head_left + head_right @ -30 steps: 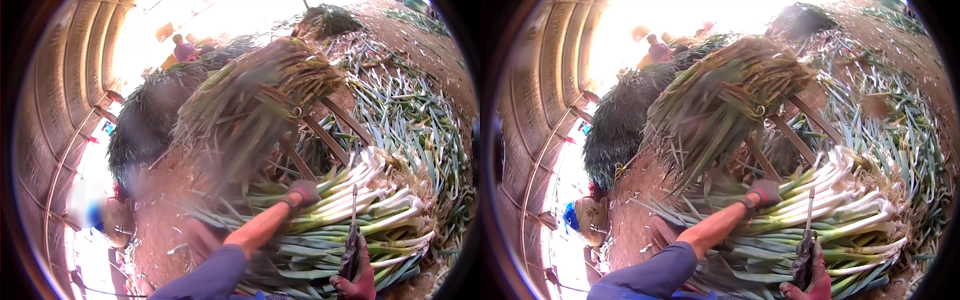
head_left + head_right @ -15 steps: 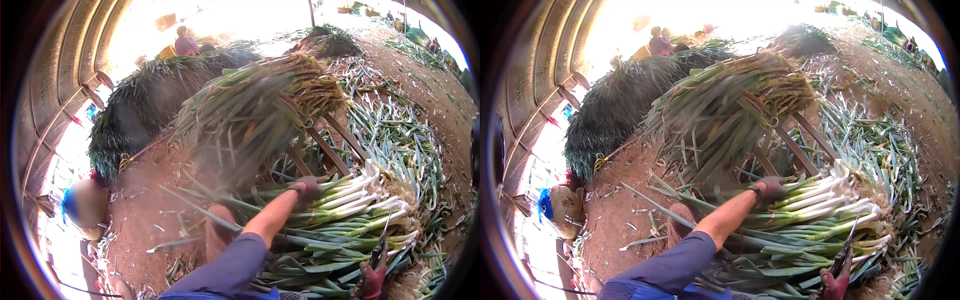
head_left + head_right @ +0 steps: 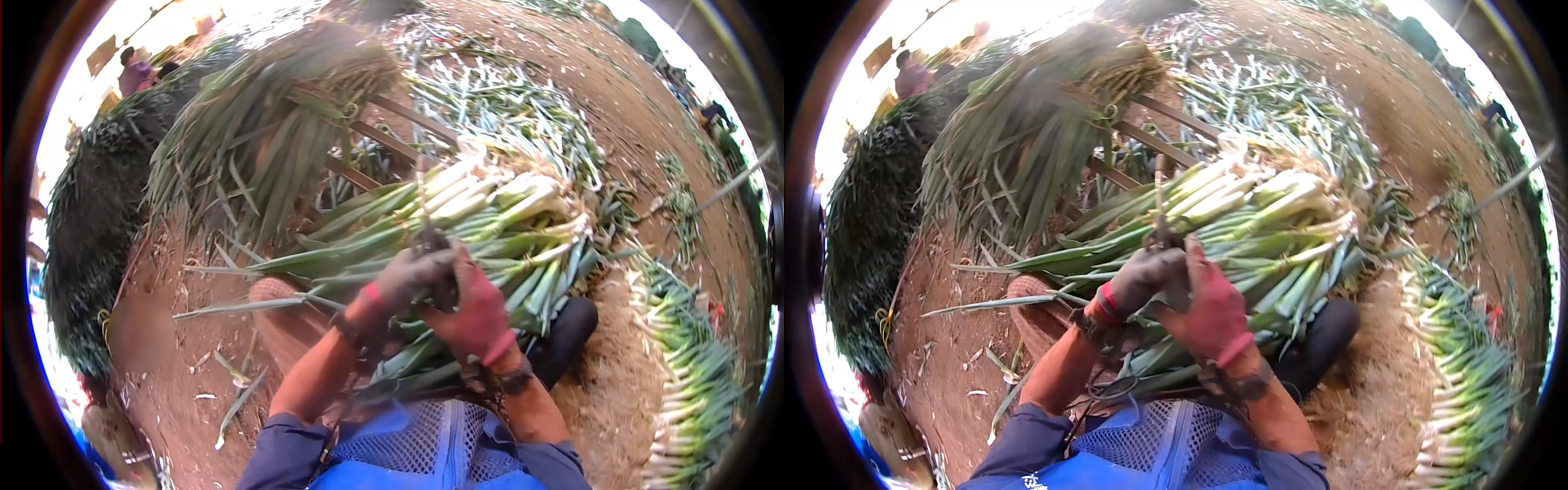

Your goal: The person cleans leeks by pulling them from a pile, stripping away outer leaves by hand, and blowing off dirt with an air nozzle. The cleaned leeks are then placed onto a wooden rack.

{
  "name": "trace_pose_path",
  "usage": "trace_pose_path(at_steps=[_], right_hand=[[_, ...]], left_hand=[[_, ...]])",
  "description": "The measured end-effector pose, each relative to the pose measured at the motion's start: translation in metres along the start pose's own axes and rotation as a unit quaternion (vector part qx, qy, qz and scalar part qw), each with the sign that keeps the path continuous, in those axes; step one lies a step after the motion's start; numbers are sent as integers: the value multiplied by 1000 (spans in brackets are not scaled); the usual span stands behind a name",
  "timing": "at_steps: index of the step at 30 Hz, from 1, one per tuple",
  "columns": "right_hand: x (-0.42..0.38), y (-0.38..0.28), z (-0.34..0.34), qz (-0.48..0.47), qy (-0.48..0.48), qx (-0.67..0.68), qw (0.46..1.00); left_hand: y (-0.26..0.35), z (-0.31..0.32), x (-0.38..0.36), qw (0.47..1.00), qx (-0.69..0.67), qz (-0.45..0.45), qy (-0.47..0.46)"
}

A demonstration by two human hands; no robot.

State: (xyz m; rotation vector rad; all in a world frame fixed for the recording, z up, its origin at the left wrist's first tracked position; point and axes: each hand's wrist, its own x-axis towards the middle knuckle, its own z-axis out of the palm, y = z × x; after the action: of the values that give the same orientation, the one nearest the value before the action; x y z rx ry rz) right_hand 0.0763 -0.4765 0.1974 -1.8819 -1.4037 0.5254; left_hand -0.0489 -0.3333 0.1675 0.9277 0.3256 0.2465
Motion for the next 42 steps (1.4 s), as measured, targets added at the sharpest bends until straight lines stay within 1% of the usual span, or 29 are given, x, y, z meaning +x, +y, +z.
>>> trace_pose_path(at_steps=[1, 2, 3, 4, 5, 6, 7, 8, 9, 11, 12, 13, 14, 17, 18, 21, 22, 23, 25, 26, 27, 30, 32, 33, 35, 37, 39, 41, 42], right_hand=[[-3, -5, 2, 29, -22, -32, 999], [-5, -6, 0, 38, -15, -34, 999], [-6, -4, -2, 24, -56, -23, 998], [-6, 0, -5, 9, -100, -10, 995], [-4, 4, -9, 18, -99, -10, 995], [1, 10, -13, -26, -94, 55, 994], [8, 18, -16, -67, -89, 122, 986], [16, 27, -20, -81, -76, 141, 984], [21, 36, -24, -82, -36, 100, 991], [38, 73, -32, -86, 12, -22, 996], [44, 92, -35, -64, 28, -79, 994], [51, 113, -36, -41, 41, -134, 989], [57, 136, -34, -28, 56, -171, 983], [72, 174, -24, 20, 38, -168, 985], [79, 175, -23, 37, 9, -169, 985], [96, 173, -20, 131, -24, -181, 974], [103, 172, -20, 163, -35, -177, 970], [111, 171, -21, 169, -50, -176, 968], [128, 166, -20, 239, -48, -134, 960], [137, 163, -21, 262, -77, -153, 950], [143, 167, -19, 265, -90, -155, 947], [150, 187, -10, 286, -111, -187, 933], [157, 193, -4, 343, -111, -158, 919], [157, 197, -2, 347, -113, -161, 917], [160, 204, 5, 334, -103, -185, 919], [167, 202, 8, 344, -102, -190, 914], [164, 202, 6, 345, -105, -191, 913], [168, 196, 5, 350, -109, -199, 909], [170, 195, 5, 359, -103, -197, 907]], left_hand=[[-14, 4, 2, 995, -80, 14, 59], [-19, -1, -7, 995, 2, 3, 100], [-18, 2, -11, 993, -17, 14, 114], [-23, -7, -12, 995, 3, 48, 91], [-25, -20, -11, 994, 23, 82, 71], [-12, -24, -8, 947, 235, 217, 28], [5, -25, -5, 838, 429, 336, -19], [16, -25, -2, 926, 274, 256, 48], [26, -27, 2, 973, 108, 164, 117], [55, -54, 21, 979, -6, 102, 176], [58, -84, 35, 966, -4, 116, 231], [60, -98, 52, 950, 0, 126, 285], [62, -111, 61, 957, 14, 74, 280], [18, -153, 89, 947, -9, -37, 320], [11, -152, 91, 936, -21, -94, 338], [11, -165, 105, 918, -8, -138, 372], [15, -170, 110, 920, 4, -161, 358], [14, -174, 113, 915, -4, -173, 364], [5, -182, 115, 904, -62, -195, 376], [4, -181, 117, 900, -119, -186, 376], [2, -185, 115, 907, -128, -203, 345], [13, -182, 120, 892, -143, -249, 349], [10, -195, 121, 892, -164, -277, 318], [9, -201, 121, 889, -176, -290, 307], [5, -204, 120, 893, -187, -286, 293], [-4, -205, 118, 915, -128, -245, 292], [-5, -205, 111, 943, -85, -182, 265], [40, -206, 114, 896, -204, -282, 275], [37, -215, 110, 923, -160, -226, 268]])
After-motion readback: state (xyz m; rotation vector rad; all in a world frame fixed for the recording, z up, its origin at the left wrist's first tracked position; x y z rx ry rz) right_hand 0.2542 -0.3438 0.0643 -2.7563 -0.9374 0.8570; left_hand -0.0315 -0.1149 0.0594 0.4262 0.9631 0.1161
